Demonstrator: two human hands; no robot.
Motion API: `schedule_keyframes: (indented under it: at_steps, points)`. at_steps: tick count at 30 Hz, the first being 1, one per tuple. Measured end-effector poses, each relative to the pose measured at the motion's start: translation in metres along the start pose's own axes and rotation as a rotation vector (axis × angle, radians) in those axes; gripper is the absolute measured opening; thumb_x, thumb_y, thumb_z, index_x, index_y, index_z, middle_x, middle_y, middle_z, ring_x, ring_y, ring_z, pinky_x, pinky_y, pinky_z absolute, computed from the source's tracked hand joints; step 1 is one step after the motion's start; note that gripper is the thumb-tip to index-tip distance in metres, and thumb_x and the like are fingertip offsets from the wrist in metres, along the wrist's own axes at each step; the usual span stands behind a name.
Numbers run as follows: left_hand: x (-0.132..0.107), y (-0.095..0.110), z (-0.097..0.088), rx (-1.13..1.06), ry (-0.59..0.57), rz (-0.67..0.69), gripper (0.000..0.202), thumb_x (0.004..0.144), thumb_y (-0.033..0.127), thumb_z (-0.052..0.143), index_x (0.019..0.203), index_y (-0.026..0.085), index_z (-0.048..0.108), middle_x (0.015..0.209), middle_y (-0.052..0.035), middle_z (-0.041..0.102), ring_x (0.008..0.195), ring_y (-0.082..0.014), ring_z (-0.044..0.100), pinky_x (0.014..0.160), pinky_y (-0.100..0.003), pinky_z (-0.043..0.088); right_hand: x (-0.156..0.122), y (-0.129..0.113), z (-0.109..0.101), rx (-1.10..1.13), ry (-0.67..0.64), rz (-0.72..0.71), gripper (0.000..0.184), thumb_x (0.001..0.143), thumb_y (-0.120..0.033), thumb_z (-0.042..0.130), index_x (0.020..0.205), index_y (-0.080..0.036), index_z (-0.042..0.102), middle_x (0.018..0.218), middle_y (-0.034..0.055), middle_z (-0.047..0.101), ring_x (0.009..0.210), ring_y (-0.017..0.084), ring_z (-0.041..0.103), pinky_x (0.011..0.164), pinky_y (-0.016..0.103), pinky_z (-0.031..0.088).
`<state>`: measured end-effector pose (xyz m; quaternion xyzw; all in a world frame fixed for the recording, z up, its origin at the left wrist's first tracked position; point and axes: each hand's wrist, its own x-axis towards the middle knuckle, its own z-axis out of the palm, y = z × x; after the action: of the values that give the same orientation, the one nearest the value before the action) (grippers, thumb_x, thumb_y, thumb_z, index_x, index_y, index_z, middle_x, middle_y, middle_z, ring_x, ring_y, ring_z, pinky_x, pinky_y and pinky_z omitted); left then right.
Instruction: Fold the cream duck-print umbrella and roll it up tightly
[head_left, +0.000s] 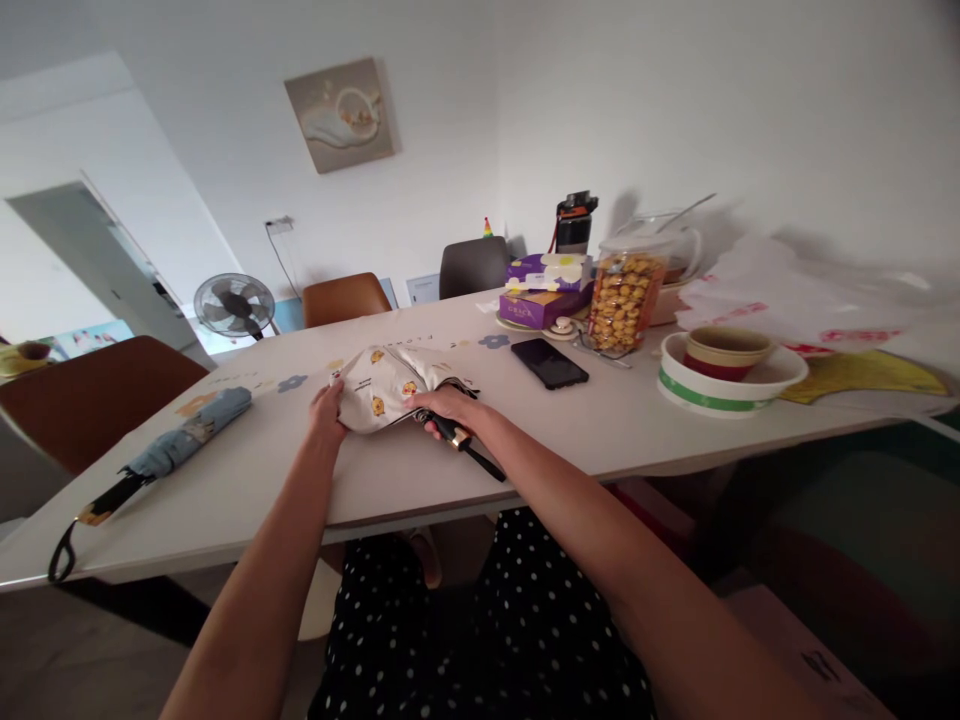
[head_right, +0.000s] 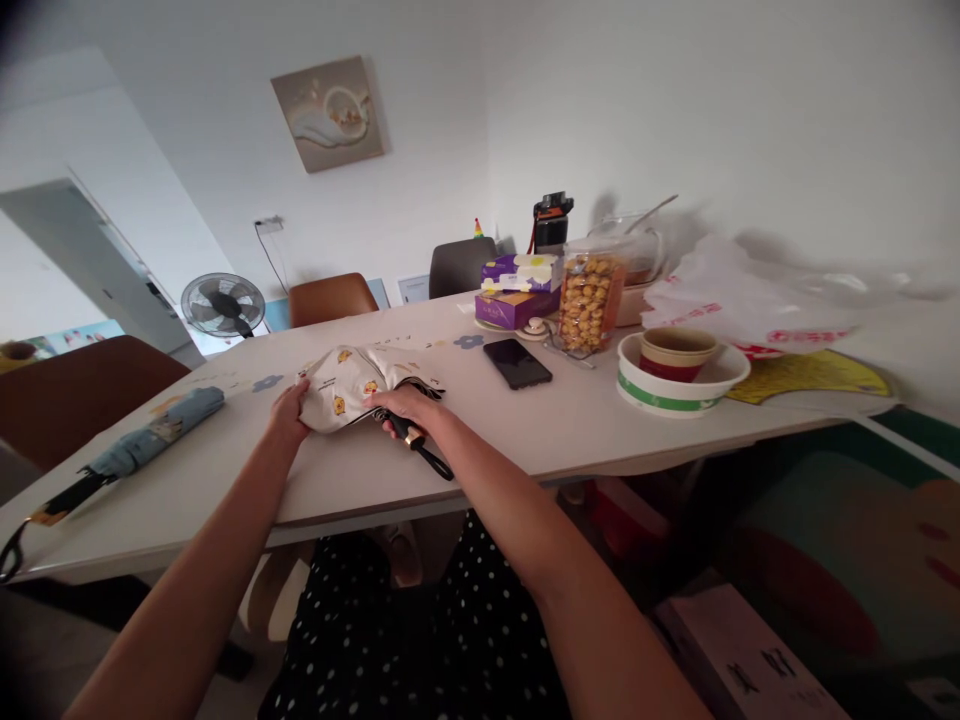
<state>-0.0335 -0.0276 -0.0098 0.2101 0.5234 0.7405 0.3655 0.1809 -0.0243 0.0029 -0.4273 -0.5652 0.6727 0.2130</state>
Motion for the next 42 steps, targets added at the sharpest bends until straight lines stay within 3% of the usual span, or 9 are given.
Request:
schedule_keyframes:
  at_steps: [4, 10, 12, 16, 23, 30, 34, 37, 42]
  points:
    - [0.000, 0.002, -0.002, -0.015, 0.161, 0.261, 0.014, 0.069, 0.015, 0.063, 0.073, 0.017, 0.050, 0.057, 0.0059, 0.049, 0.050, -0.0067, 0.048, 0.054, -0.018, 0.042, 0.002, 0.000, -0.001, 0.026, -0.005, 0.007, 0.041, 0.070, -0.052, 0.068, 0.080, -0.015, 0.051, 0.048, -0.0010, 0.052, 0.034, 0.010, 0.047, 0.030, 0.019, 0.039]
    - [-0.004, -0.001, 0.000, -0.009, 0.181, 0.116, 0.016, 0.067, 0.010, 0.062, 0.070, 0.016, 0.048, 0.058, 0.0039, 0.052, 0.050, -0.0082, 0.050, 0.054, -0.021, 0.044, 0.003, 0.001, -0.002, 0.064, -0.028, 0.001, 0.051, 0.076, -0.067, 0.050, 0.083, -0.016, 0.053, 0.048, -0.0003, 0.052, 0.034, 0.010, 0.048, 0.029, 0.018, 0.037]
    - [-0.005, -0.002, -0.001, 0.006, 0.164, 0.141, 0.014, 0.069, 0.009, 0.059, 0.079, 0.017, 0.053, 0.061, 0.0031, 0.054, 0.050, -0.0083, 0.051, 0.053, -0.021, 0.044, 0.004, 0.001, -0.002, 0.076, -0.027, -0.008, 0.054, 0.078, -0.068, 0.044, 0.082, -0.016, 0.054, 0.049, 0.0007, 0.053, 0.034, 0.010, 0.049, 0.029, 0.018, 0.037]
    - [-0.005, -0.004, -0.004, 0.022, 0.085, 0.191, 0.038, 0.068, 0.005, 0.054, 0.102, 0.022, 0.059, 0.073, 0.0012, 0.061, 0.054, -0.0079, 0.054, 0.054, -0.019, 0.045, 0.010, 0.004, -0.003, 0.093, -0.016, -0.035, 0.048, 0.080, -0.063, 0.048, 0.086, -0.015, 0.054, 0.055, 0.0026, 0.057, 0.037, 0.011, 0.051, 0.032, 0.020, 0.041]
    - [-0.005, -0.003, -0.001, 0.140, 0.033, 0.060, 0.029, 0.063, 0.001, 0.051, 0.085, 0.012, 0.067, 0.064, -0.0036, 0.061, 0.051, -0.0108, 0.054, 0.055, -0.025, 0.048, 0.013, 0.006, -0.004, 0.148, -0.024, -0.079, 0.039, 0.082, -0.053, 0.053, 0.093, -0.015, 0.053, 0.062, 0.0032, 0.059, 0.038, 0.010, 0.050, 0.031, 0.020, 0.042]
    - [-0.005, -0.001, -0.003, 0.102, 0.001, 0.040, 0.041, 0.058, -0.005, 0.047, 0.090, 0.012, 0.067, 0.075, -0.0053, 0.065, 0.057, -0.0125, 0.059, 0.054, -0.023, 0.049, 0.011, 0.004, -0.004, 0.161, -0.028, -0.079, 0.037, 0.083, -0.053, 0.052, 0.090, -0.017, 0.053, 0.063, 0.0030, 0.058, 0.037, 0.010, 0.050, 0.030, 0.021, 0.040]
    - [-0.002, -0.003, -0.003, 0.109, -0.008, 0.053, 0.041, 0.061, -0.004, 0.048, 0.095, 0.012, 0.066, 0.076, -0.0055, 0.065, 0.057, -0.0116, 0.058, 0.052, -0.021, 0.048, 0.009, 0.003, -0.003, 0.133, -0.009, -0.054, 0.041, 0.083, -0.056, 0.051, 0.090, -0.016, 0.053, 0.059, 0.0020, 0.057, 0.037, 0.009, 0.049, 0.032, 0.021, 0.041]
    - [-0.004, -0.003, -0.001, 0.104, -0.048, -0.003, 0.049, 0.066, 0.002, 0.054, 0.112, 0.017, 0.060, 0.077, -0.0047, 0.065, 0.056, -0.0123, 0.059, 0.050, -0.022, 0.049, 0.008, 0.003, -0.003, 0.150, -0.026, -0.064, 0.043, 0.082, -0.058, 0.051, 0.091, -0.016, 0.054, 0.057, 0.0008, 0.056, 0.036, 0.009, 0.048, 0.032, 0.019, 0.041]
    - [-0.019, 0.003, 0.004, 0.146, -0.256, -0.169, 0.064, 0.069, 0.008, 0.057, 0.129, 0.028, 0.046, 0.087, -0.0040, 0.065, 0.054, -0.0119, 0.059, 0.045, -0.021, 0.047, 0.007, 0.001, -0.005, 0.161, -0.013, -0.054, 0.047, 0.078, -0.061, 0.052, 0.081, -0.014, 0.054, 0.051, 0.0005, 0.053, 0.035, 0.009, 0.048, 0.030, 0.019, 0.038]
